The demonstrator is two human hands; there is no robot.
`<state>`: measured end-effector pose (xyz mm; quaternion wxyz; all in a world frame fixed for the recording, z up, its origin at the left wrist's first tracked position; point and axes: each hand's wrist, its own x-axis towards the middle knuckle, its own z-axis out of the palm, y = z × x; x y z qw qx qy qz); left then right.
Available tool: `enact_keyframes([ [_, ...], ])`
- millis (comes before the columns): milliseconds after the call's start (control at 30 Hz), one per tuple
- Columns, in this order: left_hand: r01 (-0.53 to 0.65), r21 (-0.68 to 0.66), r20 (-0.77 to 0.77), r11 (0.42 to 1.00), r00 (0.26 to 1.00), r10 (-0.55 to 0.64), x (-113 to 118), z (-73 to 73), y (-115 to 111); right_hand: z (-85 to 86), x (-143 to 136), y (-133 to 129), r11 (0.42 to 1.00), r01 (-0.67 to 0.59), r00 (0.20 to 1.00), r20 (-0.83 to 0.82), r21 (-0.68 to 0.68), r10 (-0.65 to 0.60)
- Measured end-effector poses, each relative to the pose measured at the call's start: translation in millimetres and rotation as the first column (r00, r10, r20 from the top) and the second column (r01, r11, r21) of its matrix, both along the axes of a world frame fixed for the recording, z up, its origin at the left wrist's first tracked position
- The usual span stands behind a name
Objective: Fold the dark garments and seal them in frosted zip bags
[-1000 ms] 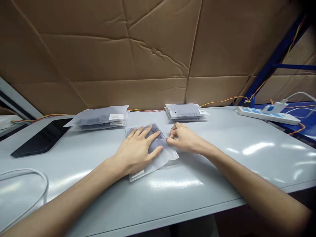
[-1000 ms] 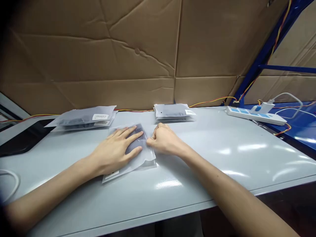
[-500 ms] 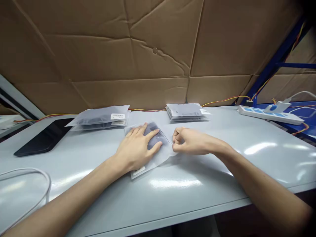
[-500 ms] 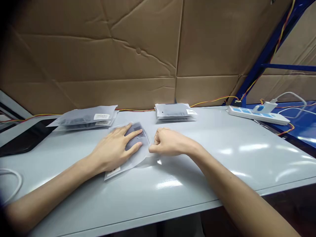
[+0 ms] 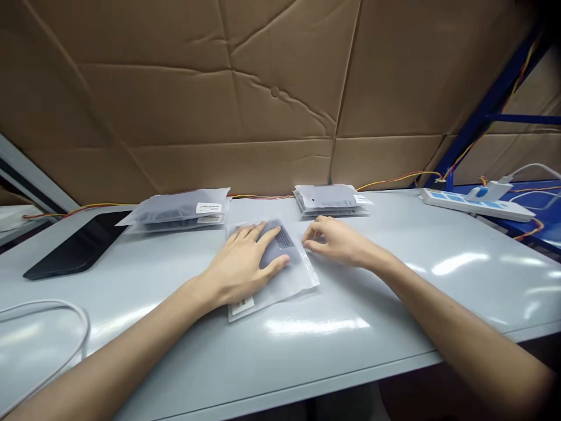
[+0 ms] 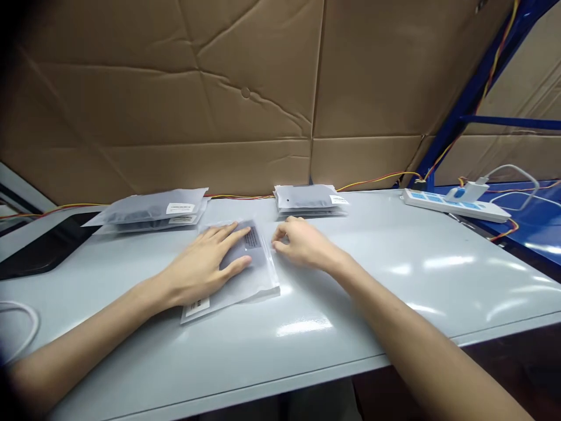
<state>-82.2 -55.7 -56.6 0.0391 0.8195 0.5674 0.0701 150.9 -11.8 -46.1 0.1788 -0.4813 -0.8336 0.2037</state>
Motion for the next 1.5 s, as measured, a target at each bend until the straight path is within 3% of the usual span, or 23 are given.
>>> enact_keyframes([
  [133, 0.076, 0.006, 0.054, 0.997, 0.996, -0.076, 0.8, 1.7, -3.0, -12.3, -4.4, 5.0, 0.994, -0.073, 0.996, -0.048, 0.079, 0.077],
  [433, 0.137, 0.075, 0.061, 0.988, 0.988, -0.142, 4.2, 1.2, -6.2, -11.2, -12.3, -5.0, 0.999, 0.021, 0.999, -0.043, 0.036, -0.019],
  [833, 0.161, 0.094, 0.058, 0.982, 0.984, -0.167, 7.8, -0.3, -9.1, -13.6, -20.1, -5.3, 1.0, 0.023, 0.991, -0.13, -0.005, -0.023],
  [1067, 0.08, 0.011, 0.053, 0.997, 0.995, -0.08, 8.6, -8.5, -7.5, -1.0, 9.9, 14.8, 0.969, 0.185, 0.963, 0.167, 0.167, -0.213],
  [1233, 0.042, -0.056, 0.007, 0.998, 0.999, -0.042, 5.0, -6.7, -6.7, 3.4, 35.3, 26.2, 0.919, 0.261, 0.834, 0.41, 0.295, -0.369],
  [1367, 0.021, -0.091, -0.037, 0.996, 0.999, -0.025, -3.4, -4.5, -4.8, 4.7, 39.8, 25.8, 0.871, 0.288, 0.778, 0.433, 0.399, -0.455],
  [1500, 0.04, -0.055, -0.057, 0.998, 0.997, -0.043, -8.8, -4.4, -2.3, 9.2, 24.5, 15.4, 0.867, 0.264, 0.858, 0.307, 0.423, -0.411],
])
